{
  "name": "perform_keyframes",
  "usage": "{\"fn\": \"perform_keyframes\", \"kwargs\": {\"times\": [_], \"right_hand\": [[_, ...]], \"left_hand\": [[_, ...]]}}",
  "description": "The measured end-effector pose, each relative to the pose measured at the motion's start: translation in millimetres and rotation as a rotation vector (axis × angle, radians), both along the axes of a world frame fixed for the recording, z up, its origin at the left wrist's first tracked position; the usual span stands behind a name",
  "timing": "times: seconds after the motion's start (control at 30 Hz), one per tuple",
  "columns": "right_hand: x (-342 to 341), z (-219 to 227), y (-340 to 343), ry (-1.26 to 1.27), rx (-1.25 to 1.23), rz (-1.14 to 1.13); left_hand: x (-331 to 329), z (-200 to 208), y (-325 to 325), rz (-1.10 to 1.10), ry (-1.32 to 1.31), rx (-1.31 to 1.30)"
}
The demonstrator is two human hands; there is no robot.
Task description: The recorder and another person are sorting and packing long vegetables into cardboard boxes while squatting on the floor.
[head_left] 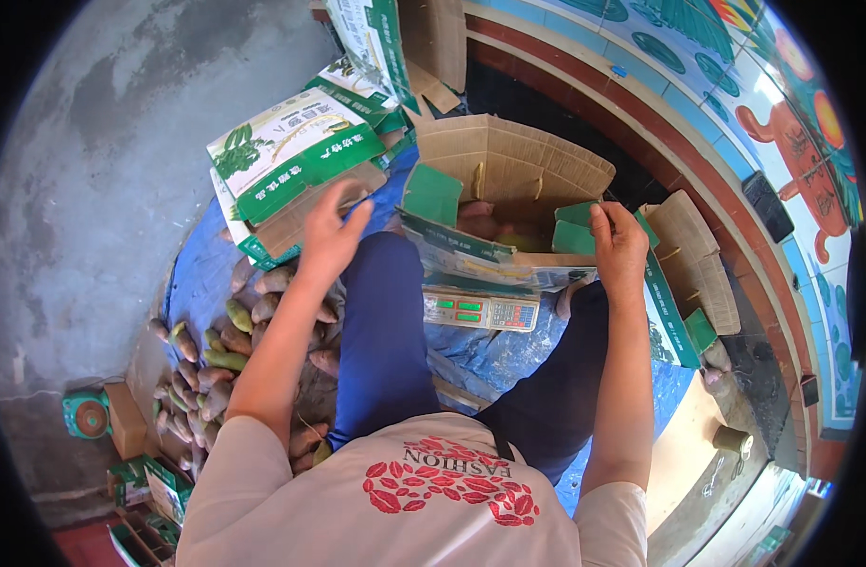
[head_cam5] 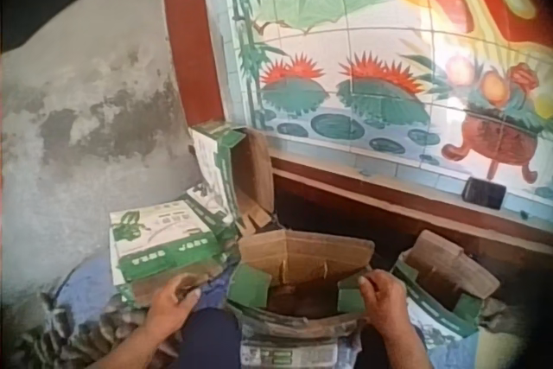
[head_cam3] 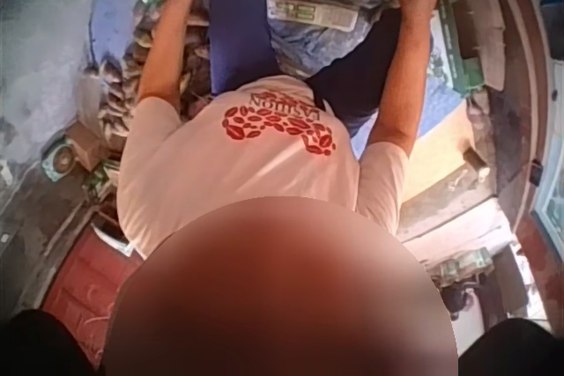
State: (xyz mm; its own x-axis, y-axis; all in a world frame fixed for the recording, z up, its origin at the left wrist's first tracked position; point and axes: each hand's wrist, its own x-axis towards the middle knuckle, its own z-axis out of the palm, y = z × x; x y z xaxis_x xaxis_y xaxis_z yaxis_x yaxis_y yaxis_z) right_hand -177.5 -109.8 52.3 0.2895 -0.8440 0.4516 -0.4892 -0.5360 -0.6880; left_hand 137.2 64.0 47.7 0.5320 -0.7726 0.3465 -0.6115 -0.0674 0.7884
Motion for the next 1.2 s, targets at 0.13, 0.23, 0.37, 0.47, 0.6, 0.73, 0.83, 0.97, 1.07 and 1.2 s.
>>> {"fn": "perform_keyframes", "kwargs": {"times": [0.13,0.23,0.37,0.47,0.6,0.73,0.83,0.97,1.07,1.2], "right_hand": [[5.2,-3.3,-0.7,0.017,-0.026,0.010],[5.0,-11.7,-5.6,-0.020,-0.052,0.005],[-1.1,-14.8,-7.3,0.011,-0.046,-0.001],[-7.2,-10.9,-3.8,-0.018,0.002,0.004],[-14.5,6.8,-5.2,-0.068,0.027,0.054],[0.0,38.1,2.7,-0.166,0.024,0.117],[2.0,24.0,4.5,-0.127,0.023,0.094],[13.7,10.6,1.4,-0.118,0.020,0.140],[14.7,4.4,-3.7,-0.097,0.019,0.089],[30.0,-9.6,-5.4,-0.096,0.054,0.140]], "left_hand": [[32.3,-37.9,83.4,0.225,-0.038,0.193],[52.1,-101.8,157.5,0.284,-0.203,0.403],[44.7,-189.5,254.0,0.315,-0.085,0.840],[24.1,-230.5,301.3,0.338,0.133,1.188],[-8.1,-265.2,348.9,0.301,0.318,1.356],[-37.2,-279.8,369.3,0.184,0.291,1.444],[-49.6,-289.4,375.8,0.123,0.315,1.475],[-57.3,-319.4,394.6,0.039,0.378,1.461],[-60.0,-328.9,387.1,0.006,0.449,1.423],[-53.8,-401.5,437.5,-0.333,0.274,1.284]]}}
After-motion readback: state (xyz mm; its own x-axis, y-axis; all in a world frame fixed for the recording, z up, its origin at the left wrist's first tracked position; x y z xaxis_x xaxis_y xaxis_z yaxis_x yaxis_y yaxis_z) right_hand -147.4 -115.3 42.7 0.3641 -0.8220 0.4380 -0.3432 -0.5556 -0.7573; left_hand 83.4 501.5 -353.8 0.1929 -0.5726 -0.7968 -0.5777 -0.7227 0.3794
